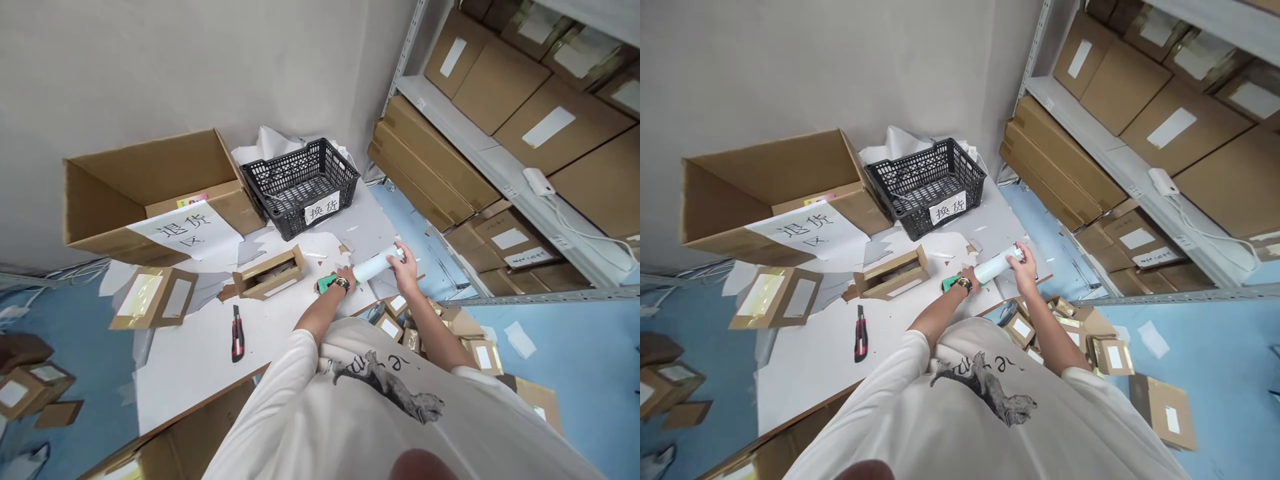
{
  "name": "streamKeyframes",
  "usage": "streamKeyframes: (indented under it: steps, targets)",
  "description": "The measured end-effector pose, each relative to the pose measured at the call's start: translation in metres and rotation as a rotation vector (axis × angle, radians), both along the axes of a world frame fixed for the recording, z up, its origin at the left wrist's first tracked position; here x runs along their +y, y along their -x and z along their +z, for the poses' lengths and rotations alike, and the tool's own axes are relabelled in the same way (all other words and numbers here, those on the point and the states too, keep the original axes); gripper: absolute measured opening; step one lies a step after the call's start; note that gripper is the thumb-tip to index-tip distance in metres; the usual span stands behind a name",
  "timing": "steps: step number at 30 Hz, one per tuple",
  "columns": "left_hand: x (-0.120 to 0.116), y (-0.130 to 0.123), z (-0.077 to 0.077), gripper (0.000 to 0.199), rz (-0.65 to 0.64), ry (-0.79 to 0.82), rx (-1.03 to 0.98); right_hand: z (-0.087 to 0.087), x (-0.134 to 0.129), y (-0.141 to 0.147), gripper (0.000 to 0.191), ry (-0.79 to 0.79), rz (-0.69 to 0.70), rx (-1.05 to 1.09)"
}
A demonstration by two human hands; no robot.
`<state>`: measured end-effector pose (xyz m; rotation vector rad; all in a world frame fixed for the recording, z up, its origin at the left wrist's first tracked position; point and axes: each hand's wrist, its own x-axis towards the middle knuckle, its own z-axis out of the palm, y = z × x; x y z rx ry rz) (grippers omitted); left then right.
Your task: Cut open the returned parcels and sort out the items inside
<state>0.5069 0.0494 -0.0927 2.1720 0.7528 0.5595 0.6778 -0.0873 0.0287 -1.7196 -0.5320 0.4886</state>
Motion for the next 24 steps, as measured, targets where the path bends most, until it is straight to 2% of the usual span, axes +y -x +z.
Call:
streamKeyframes:
  steps: [2, 4, 6, 8, 11, 14, 20, 24]
  targets:
    - [0.000, 0.003, 0.003, 0.057, -0.043, 0.008, 0.055, 0.004, -0.015, -0.008, 0.078, -0.012, -0.009, -0.043]
    - [-0.001, 0.021, 0.005, 0.073, -0.036, 0.017, 0.093, 0.007, -0.026, -0.010, 0.076, -0.018, -0.006, -0.064]
    - [-0.001, 0.051, 0.006, 0.082, 0.013, 0.007, 0.098, 0.006, -0.031, -0.002, 0.074, -0.024, 0.033, -0.061]
    - [-0.002, 0.087, 0.008, 0.079, 0.083, -0.015, 0.067, 0.003, -0.026, 0.014, 0.072, -0.033, 0.127, -0.039]
    - [-0.005, 0.132, 0.012, 0.065, 0.181, -0.041, 0.005, -0.005, -0.004, 0.048, 0.074, -0.029, 0.342, 0.018]
    - [-0.012, 0.159, 0.018, 0.048, 0.235, -0.029, -0.019, -0.006, 0.026, 0.075, 0.078, -0.026, 0.489, 0.052]
    - [-0.028, 0.179, 0.016, 0.039, 0.322, 0.013, -0.049, 0.015, 0.075, 0.096, 0.080, -0.125, 0.488, -0.029]
    - [-0.036, 0.181, 0.011, 0.048, 0.347, -0.001, -0.046, 0.023, 0.091, 0.108, 0.079, -0.141, 0.520, -0.109]
